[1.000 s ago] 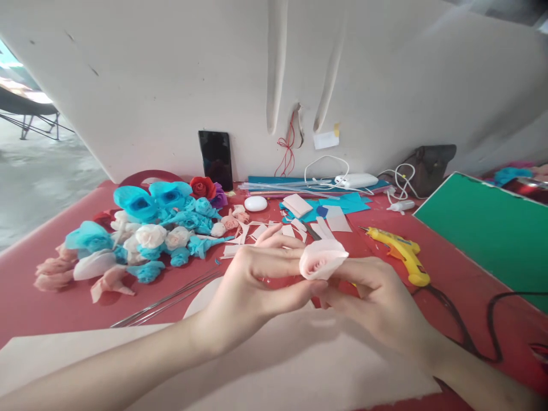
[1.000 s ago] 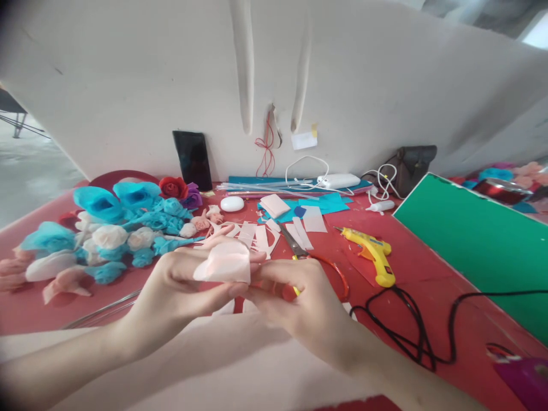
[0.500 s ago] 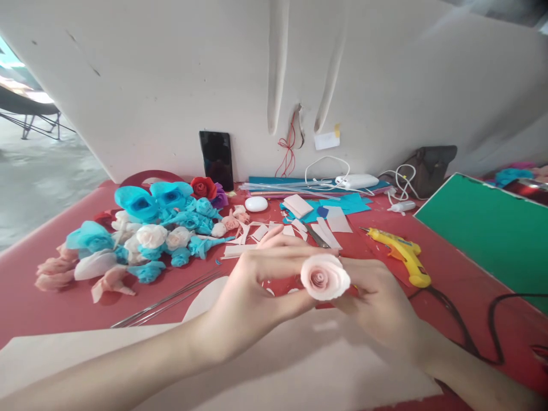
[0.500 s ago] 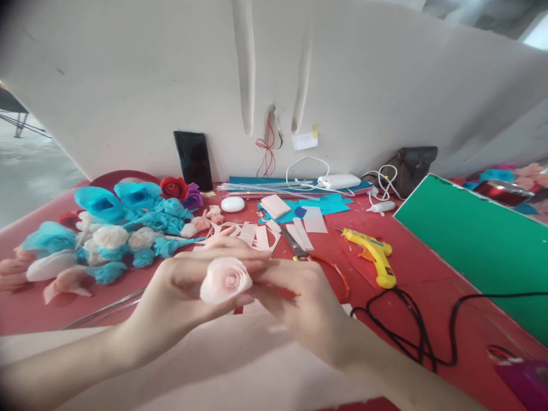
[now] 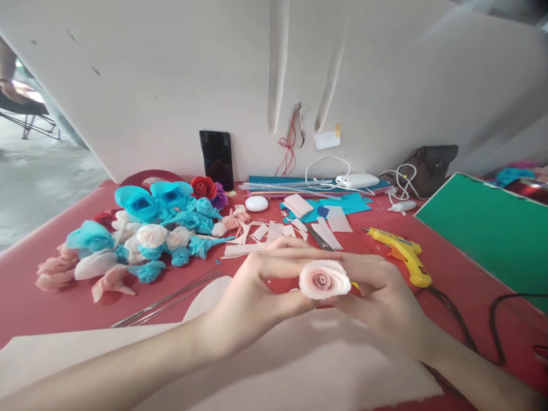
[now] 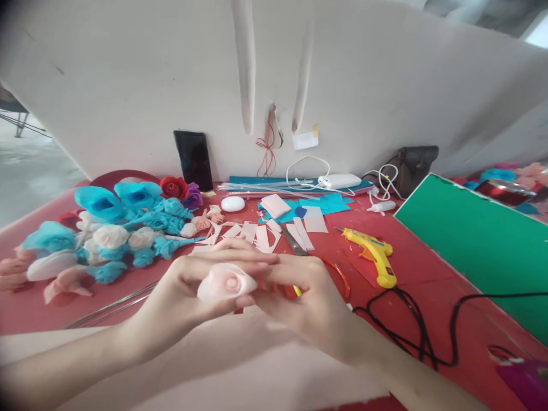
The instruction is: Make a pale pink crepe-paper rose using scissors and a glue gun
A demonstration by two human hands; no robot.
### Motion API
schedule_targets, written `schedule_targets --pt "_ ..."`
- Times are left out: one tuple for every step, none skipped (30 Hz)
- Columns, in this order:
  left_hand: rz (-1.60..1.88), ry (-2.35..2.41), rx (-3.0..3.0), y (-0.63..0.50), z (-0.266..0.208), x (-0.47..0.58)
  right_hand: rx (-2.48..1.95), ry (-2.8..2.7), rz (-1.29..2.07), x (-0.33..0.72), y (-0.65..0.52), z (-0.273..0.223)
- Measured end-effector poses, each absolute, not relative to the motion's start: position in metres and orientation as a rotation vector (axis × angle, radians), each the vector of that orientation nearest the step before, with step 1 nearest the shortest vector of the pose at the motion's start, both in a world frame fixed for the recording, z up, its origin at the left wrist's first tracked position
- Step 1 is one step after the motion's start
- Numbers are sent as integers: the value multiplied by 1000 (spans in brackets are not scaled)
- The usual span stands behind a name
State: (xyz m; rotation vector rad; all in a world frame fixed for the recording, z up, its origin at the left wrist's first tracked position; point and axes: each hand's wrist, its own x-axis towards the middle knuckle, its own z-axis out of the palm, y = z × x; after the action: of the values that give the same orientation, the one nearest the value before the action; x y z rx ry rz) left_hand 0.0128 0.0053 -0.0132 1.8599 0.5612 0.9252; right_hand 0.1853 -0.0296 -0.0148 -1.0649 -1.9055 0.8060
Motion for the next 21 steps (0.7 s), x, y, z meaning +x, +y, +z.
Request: schedule_targets --pt "921 573 1843 5 -13 13 -1075 -1893 806 185 -29 -15" --pt "909 588 1831 5 -13 12 -1085 -1884 805 185 -29 -15" --pt "896 606 1822 4 -12 12 -1089 -1874 811 184 -29 -15" --pt "881 624 1818 4 -12 12 -1083 -1859 826 184 -29 -15" --pt "865 634 1818 4 -11 13 -1064 -1846 846 184 -29 -15" --pt "851 637 1816 5 -11 13 -1040 -1834 867 185 -29 -14" --pt "847 629 1816 5 -12 14 -1019 -1818 871 185 -29 -13" --pt "857 622 1819 6 -13 14 -1008 -1796 850 186 -28 -12" --pt "872 624 1838 8 -14 15 -1013 -1773 809 187 -28 -11" --pt "883 644 1881 10 -17 15 -1025 -1751 754 189 -27 -10" --pt "880 677 1973 12 -20 16 -1043 -1730 701 190 -26 -9" --pt "856 719 2100 14 -24 16 -1061 -1711 655 192 -25 -9" --pt "809 754 2249 17 -28 16 -1076 -1698 625 193 -23 -10" --pt "729 776 2425 19 -32 16 -1089 -1690 617 194 -22 -11" --pt "675 777 2505 21 -36 16 -1099 -1680 625 195 -20 -12" --pt "635 783 2553 22 -40 17 -1105 -1668 642 196 -19 -13" --pt "602 787 2597 23 -43 17 -1108 -1660 667 196 -17 -15" --pt "582 794 2616 22 -46 17 -1102 -1653 690 196 -16 -16" --pt "567 804 2639 20 -47 17 -1093 -1647 709 196 -16 -17" --pt "557 814 2660 19 -48 17 -1079 -1642 724 196 -15 -18" --pt "550 821 2676 17 -48 18 -1060 -1640 734 196 -15 -18"
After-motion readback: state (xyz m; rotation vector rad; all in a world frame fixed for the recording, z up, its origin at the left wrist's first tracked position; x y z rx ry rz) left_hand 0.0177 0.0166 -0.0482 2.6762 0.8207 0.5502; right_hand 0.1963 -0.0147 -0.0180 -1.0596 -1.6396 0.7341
